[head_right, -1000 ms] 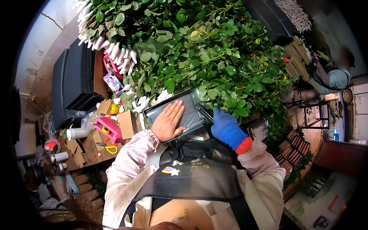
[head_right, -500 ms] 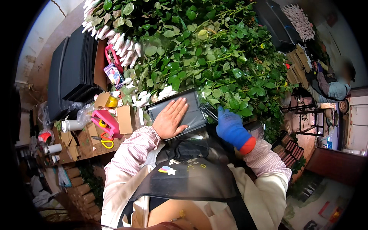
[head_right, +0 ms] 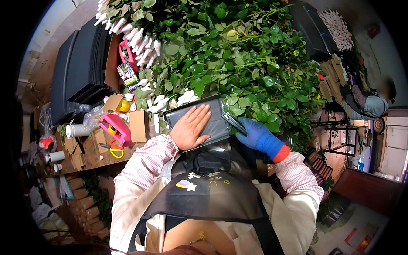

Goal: The person places white flower buds into a black rectangular tray, then adds green leafy branches on top to cover them. The person closes the tray and sets it aside, repeating the process with another tray.

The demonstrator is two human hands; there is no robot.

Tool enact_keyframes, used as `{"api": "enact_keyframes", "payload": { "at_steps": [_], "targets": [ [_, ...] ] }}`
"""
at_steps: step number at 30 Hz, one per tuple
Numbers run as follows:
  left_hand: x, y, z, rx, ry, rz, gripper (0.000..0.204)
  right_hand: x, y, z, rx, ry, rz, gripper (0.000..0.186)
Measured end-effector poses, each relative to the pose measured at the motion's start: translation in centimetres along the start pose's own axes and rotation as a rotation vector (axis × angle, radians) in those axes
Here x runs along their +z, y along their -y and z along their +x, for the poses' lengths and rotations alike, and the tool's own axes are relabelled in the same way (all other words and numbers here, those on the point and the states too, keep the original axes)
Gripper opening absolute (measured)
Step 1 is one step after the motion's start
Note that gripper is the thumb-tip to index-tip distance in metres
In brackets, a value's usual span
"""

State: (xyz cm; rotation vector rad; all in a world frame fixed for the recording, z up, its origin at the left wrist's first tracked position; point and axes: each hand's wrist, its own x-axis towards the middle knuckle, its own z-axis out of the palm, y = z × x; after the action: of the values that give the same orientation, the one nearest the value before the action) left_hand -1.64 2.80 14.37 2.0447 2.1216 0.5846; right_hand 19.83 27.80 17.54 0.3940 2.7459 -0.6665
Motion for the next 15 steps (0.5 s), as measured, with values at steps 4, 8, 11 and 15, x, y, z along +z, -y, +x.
{"api": "enact_keyframes", "payload": {
  "at_steps": [4, 8, 11, 15],
  "targets": [
    [0.0, 0.0, 0.1, -0.006, 0.006, 0.01, 0.079, 1.4, 0.0, 0.6, 0.128, 0.054, -0.073, 0.072],
    [0.0, -0.3, -0.1, -0.009, -0.01, 0.03, 0.078, -2.1, 1.6, 0.8, 0.124, 0.145, -0.044, 0.066],
    [0.4, -0.5, -0.4, -0.032, -0.038, 0.004, 0.078, -4.3, 1.4, 0.3, 0.084, -0.026, -0.014, 0.063],
    [0.4, -2.3, -1.8, -0.19, -0.077, -0.442, 0.09, -6.1, 6.9, -0.1, 0.09, -0.166, 0.071, 0.061]
  ]
}}
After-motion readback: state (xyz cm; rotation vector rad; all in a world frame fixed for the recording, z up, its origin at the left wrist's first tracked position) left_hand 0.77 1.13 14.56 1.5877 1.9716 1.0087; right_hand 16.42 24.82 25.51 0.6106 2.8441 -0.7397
